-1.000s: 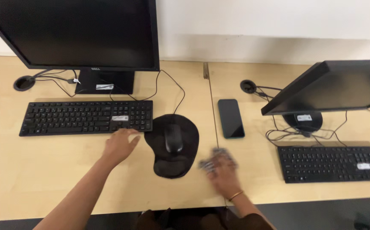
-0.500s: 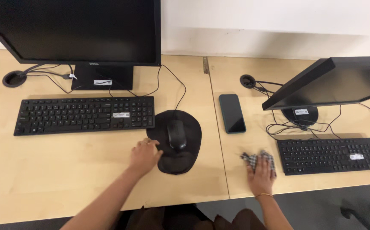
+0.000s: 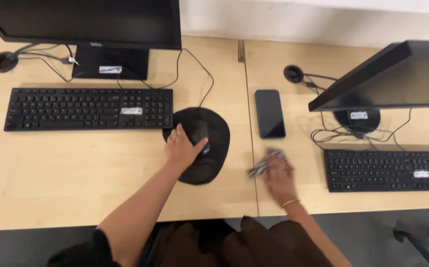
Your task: The person cleans a computer workspace by wiping the mouse, mousepad, desk surface, and computer monitor with a cloth.
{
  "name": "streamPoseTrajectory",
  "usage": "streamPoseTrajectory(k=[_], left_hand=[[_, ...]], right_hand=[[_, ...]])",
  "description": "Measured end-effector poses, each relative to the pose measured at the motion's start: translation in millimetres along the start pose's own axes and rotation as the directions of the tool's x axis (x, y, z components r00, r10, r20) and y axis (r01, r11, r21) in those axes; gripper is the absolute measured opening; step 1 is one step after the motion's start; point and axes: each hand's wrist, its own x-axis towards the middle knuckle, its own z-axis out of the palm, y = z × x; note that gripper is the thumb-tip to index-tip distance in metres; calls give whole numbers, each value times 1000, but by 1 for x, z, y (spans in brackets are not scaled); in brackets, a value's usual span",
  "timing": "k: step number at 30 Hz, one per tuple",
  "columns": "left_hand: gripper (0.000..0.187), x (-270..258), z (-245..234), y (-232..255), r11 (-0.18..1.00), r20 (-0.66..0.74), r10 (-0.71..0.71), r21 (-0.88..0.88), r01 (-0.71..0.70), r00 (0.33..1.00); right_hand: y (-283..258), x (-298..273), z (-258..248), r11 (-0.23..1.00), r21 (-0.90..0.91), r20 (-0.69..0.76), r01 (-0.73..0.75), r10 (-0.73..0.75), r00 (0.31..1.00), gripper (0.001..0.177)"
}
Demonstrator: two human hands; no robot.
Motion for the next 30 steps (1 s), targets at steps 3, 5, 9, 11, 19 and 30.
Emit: streamPoseTrajectory(k=[3,5,9,11,19,30], left_hand=[[109,15,0,15,991,101,-133,0,133,986],[103,25,1,23,970,210,-235,-5,241,949],[113,37,7,29,902,290,-369,-119,416,883],[113,39,9,31,874,326,-399,-146,463,857],[117,18,14,30,952,334,-266,-59,301,904],[82,-25,-17,11,572,416,20,-750,331,909]], right_hand=[[22,-11,3,995,-44,-51,-94,92,994,61],[22,-22,-1,995,-22,-36,-96,95,995,59],[15,-54,-8,996,-78,40,39,-36,999,58],[25,-65,-8,999,-42,33,25,-24,999,57],[88,-73,34,948,282,-161,-149,200,966,50],[4,23,-39,544,771,123,-332,384,915,56]])
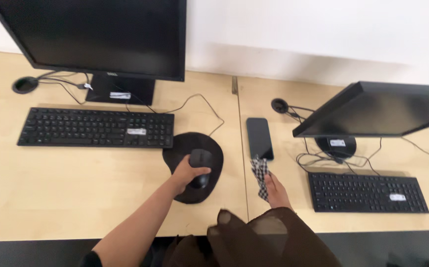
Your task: The person cleans a computer workspace by wiping the mouse, mousepad, desk surface, and computer monitor with a cloth.
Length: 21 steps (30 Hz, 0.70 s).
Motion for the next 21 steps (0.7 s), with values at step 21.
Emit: streamPoseTrajectory(k=[21], left_hand=[[79,-57,19,89,595,344,134,-778,203,929]], right_hand=[[-289,-48,74,555,-313,109,771,-785,609,45]])
